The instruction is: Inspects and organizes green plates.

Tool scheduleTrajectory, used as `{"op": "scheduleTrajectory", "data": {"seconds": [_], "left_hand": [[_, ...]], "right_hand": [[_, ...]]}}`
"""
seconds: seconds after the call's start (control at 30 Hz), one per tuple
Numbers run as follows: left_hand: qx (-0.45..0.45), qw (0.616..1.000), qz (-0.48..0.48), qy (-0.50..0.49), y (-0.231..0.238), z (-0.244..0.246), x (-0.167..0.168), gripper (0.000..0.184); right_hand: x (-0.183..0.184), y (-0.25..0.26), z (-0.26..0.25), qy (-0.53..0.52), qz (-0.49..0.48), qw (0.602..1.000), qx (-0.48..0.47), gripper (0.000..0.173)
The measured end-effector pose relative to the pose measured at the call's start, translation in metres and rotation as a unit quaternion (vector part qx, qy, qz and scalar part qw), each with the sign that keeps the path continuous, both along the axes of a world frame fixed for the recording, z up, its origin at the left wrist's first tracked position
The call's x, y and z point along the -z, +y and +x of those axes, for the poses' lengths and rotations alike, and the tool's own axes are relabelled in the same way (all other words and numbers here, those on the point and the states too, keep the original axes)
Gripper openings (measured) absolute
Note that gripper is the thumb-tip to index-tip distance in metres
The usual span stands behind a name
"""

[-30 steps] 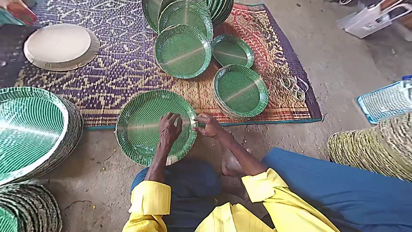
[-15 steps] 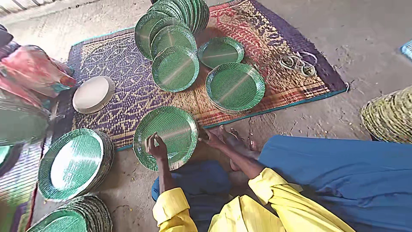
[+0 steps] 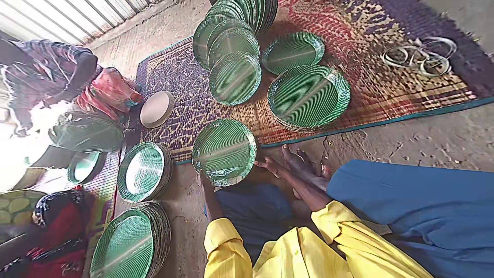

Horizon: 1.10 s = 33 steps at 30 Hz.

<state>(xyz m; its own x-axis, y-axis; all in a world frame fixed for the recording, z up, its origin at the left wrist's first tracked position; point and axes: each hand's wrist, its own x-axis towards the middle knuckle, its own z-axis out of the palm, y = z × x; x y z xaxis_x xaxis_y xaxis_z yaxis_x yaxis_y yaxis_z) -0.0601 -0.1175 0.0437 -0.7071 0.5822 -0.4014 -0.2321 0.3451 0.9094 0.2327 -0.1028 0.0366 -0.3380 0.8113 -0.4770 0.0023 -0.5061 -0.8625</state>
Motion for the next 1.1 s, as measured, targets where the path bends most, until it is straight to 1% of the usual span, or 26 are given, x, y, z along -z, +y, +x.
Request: {"op": "scheduleTrajectory", "data": {"seconds": [0.13,0.23,0.37,0.43,0.5,0.57,0.63,0.7,0.83,0.97,1.1], "left_hand": [[-0.042,0.989,0.037,-0.136,-0.002,0.005,-0.011,0.043],[-0.054,0.979,0.015,-0.197,-0.004,-0.001,-0.008,0.042],[-0.01,0.964,-0.023,-0.264,-0.004,-0.01,0.004,0.043],[0.037,0.961,-0.042,-0.27,-0.003,-0.008,0.001,0.045],[0.091,0.963,-0.076,-0.242,-0.001,0.0,-0.004,0.046],[0.12,0.963,-0.098,-0.221,0.0,0.007,-0.006,0.046],[0.121,0.962,-0.102,-0.225,0.001,0.008,-0.003,0.046],[0.11,0.96,-0.086,-0.243,0.003,0.009,0.0,0.044],[0.103,0.949,0.01,-0.299,0.003,0.019,-0.004,0.032],[0.097,0.954,0.039,-0.282,0.002,0.024,-0.007,0.033],[0.063,0.959,0.067,-0.268,0.002,0.032,-0.01,0.031]], "right_hand": [[0.004,0.001,0.002,0.022,0.031,0.998,0.04,0.072],[0.015,0.003,0.001,0.052,0.042,0.996,0.055,0.069],[0.019,0.007,0.003,0.046,0.04,0.993,0.104,0.06],[0.018,0.007,0.003,0.041,0.032,0.991,0.127,0.06],[0.018,0.007,0.005,0.042,0.026,0.988,0.147,0.059],[0.026,0.01,0.005,0.042,0.023,0.985,0.167,0.055],[0.027,0.009,0.005,0.04,0.016,0.984,0.171,0.052],[0.025,0.008,0.006,0.038,0.01,0.986,0.163,0.053],[0.025,0.009,0.006,0.039,0.046,0.985,0.162,0.051],[0.022,0.008,0.005,0.041,0.049,0.982,0.176,0.051],[0.033,0.012,0.008,0.031,0.068,0.974,0.213,0.04]]}}
